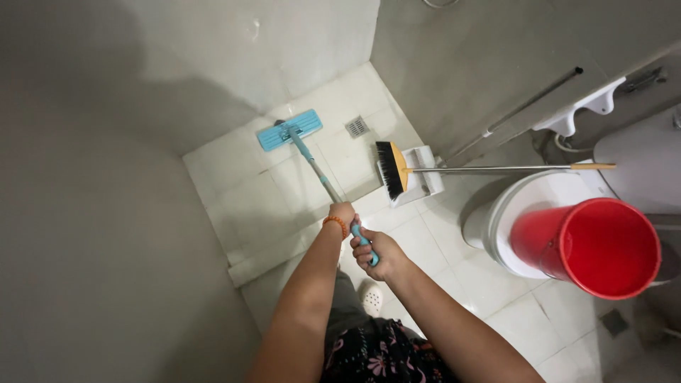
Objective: The person mops the tiled bathroom floor using a blue mop and a red bucket. They then rinse a yellow scrub brush under the sink faucet and use it to scrub the wall tiles and a wall-mounted soap dish.
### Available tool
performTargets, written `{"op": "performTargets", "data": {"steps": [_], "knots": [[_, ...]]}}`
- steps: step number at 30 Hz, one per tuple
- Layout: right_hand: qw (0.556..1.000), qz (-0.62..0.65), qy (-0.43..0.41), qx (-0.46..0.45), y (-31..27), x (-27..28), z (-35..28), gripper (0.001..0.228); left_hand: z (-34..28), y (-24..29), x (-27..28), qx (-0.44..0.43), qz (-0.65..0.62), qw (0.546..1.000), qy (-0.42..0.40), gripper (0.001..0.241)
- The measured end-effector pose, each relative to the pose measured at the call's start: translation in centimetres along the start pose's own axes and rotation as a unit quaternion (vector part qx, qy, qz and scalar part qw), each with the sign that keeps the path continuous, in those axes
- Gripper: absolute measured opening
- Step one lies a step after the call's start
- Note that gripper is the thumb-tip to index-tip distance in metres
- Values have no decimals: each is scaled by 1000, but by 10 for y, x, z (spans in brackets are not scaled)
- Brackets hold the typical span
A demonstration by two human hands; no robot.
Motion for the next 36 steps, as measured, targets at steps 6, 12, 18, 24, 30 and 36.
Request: {"op": "performTargets", "data": {"steps": [6, 12, 18, 24, 30, 36], "knots": [[999, 14, 24, 27, -34, -61, 14, 12, 2, 77, -6, 11, -1, 1000, 12, 16], [998, 23, 31, 43, -67, -99, 44, 12, 23, 129, -5, 37, 22, 999, 15, 17], [997, 71, -28, 25, -108, -137, 42, 15, 44, 174, -18, 71, 49, 995, -49, 16], [989, 138, -46, 35, -115, -97, 39, 19, 68, 149, -38, 71, 74, 992, -70, 16], [992, 110, -32, 46, -76, -29, 23, 16, 34, 83, -40, 103, 58, 993, -28, 16], [994, 86, -13, 67, -84, 25, -31, 12, 35, 20, -94, 60, 96, 987, -111, 17]]}}
Point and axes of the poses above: each hand's wrist, its own z-axis towards the middle knuckle, its own x-axis out of the back of the hand, y = z × x, the point moved 3 cm from there along z, towards the middle knuckle, and after that the axes turned 6 degrees about z, right-handed, at the moved point
